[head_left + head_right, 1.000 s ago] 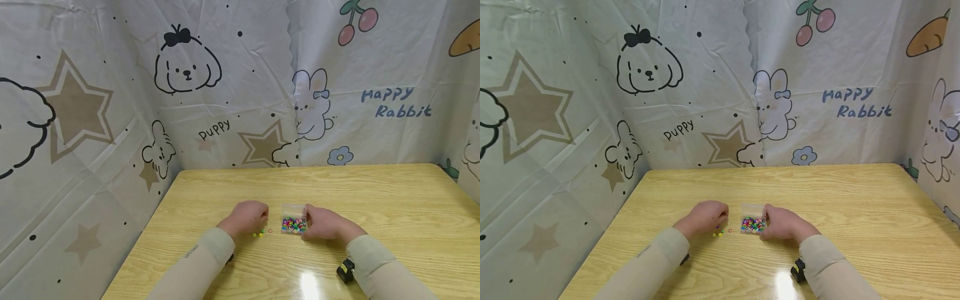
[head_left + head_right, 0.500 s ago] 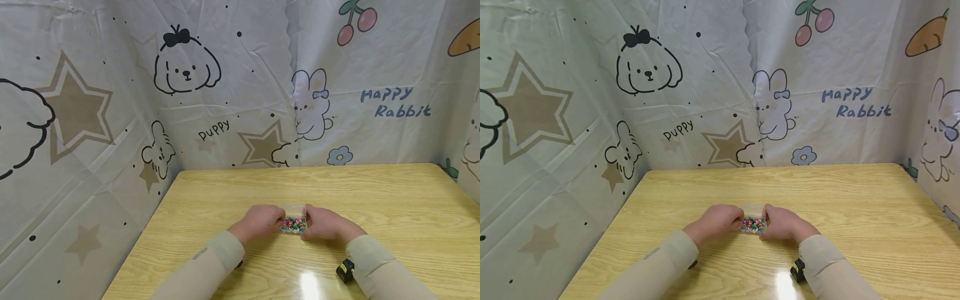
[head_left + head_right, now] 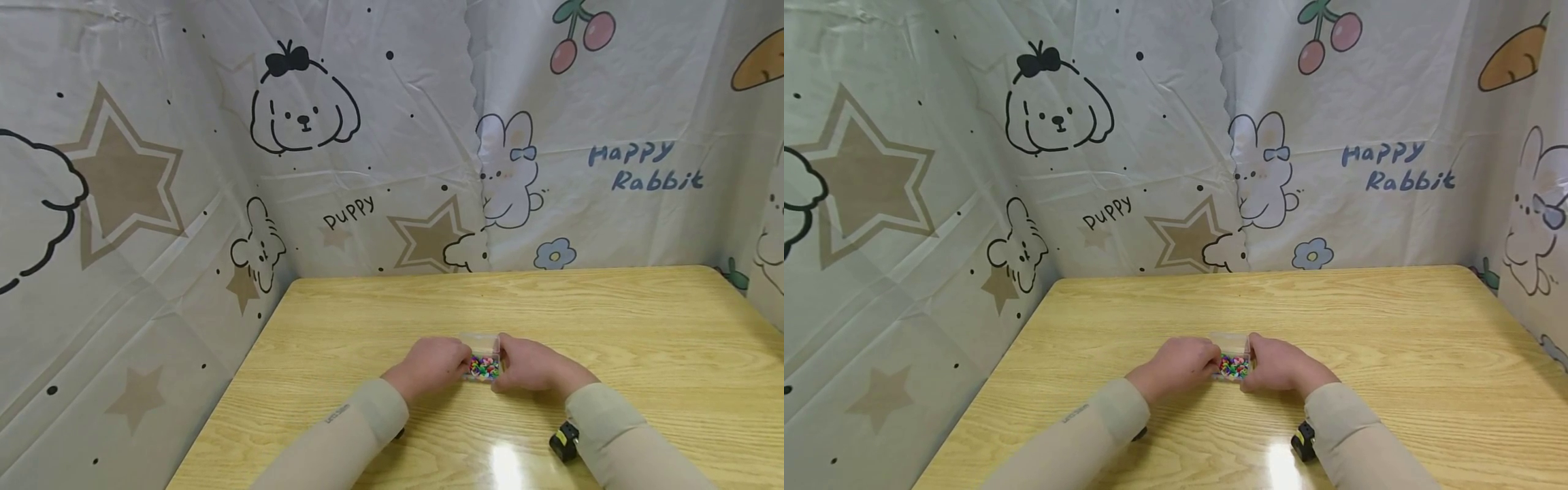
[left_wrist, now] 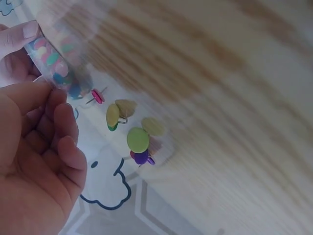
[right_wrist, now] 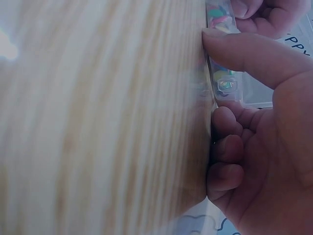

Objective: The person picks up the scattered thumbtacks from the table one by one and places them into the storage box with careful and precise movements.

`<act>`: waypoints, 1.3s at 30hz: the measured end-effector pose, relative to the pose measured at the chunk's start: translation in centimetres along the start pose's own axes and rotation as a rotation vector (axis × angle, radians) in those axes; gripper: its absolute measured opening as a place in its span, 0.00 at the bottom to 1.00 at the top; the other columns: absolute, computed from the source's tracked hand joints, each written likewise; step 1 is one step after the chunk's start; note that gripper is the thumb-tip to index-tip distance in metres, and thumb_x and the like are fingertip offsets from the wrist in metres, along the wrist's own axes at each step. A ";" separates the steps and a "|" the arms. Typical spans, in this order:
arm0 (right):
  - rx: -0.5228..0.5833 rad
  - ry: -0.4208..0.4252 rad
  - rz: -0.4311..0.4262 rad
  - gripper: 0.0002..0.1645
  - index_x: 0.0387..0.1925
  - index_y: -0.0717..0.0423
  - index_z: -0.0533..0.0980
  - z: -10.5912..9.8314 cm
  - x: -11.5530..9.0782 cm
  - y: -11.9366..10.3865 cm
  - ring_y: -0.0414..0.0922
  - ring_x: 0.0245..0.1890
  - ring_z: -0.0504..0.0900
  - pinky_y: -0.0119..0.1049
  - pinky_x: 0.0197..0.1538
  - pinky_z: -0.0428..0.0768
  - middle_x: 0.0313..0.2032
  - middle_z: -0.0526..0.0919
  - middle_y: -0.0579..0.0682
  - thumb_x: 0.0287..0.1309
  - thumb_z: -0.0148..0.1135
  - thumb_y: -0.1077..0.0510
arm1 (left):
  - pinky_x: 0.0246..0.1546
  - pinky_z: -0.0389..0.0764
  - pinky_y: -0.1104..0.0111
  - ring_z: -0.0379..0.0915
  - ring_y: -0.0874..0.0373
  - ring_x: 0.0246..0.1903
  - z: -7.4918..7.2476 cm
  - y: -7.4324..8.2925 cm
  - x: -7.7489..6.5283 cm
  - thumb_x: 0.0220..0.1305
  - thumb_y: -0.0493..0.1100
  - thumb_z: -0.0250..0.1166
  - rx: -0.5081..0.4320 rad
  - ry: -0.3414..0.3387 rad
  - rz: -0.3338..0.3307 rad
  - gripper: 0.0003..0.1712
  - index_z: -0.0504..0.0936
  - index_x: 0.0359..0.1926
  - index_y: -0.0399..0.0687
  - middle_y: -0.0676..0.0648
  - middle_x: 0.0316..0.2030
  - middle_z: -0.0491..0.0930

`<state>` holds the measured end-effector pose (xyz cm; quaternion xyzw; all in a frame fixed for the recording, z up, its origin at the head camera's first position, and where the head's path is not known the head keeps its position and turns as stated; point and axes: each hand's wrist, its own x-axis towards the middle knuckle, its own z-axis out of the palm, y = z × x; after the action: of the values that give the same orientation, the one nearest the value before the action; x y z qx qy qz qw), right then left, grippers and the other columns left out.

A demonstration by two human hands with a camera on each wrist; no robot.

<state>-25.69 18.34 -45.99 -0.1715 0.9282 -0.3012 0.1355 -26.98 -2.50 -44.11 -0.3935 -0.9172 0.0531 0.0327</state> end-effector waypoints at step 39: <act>-0.016 -0.001 0.032 0.30 0.39 0.50 0.66 0.3 0.2 0.3 0.44 0.25 0.70 0.41 0.30 0.70 0.26 0.73 0.47 0.37 0.75 0.48 | 0.40 0.79 0.68 0.74 0.67 0.39 -1.5 -3.5 -1.6 0.70 0.43 0.56 -0.131 -0.030 -0.158 0.09 0.82 0.44 0.57 0.59 0.41 0.82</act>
<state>-25.84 18.35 -46.40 -0.1580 0.9330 -0.2917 0.1395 -28.23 -5.99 -42.26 -0.3203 -0.9473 -0.0041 -0.0026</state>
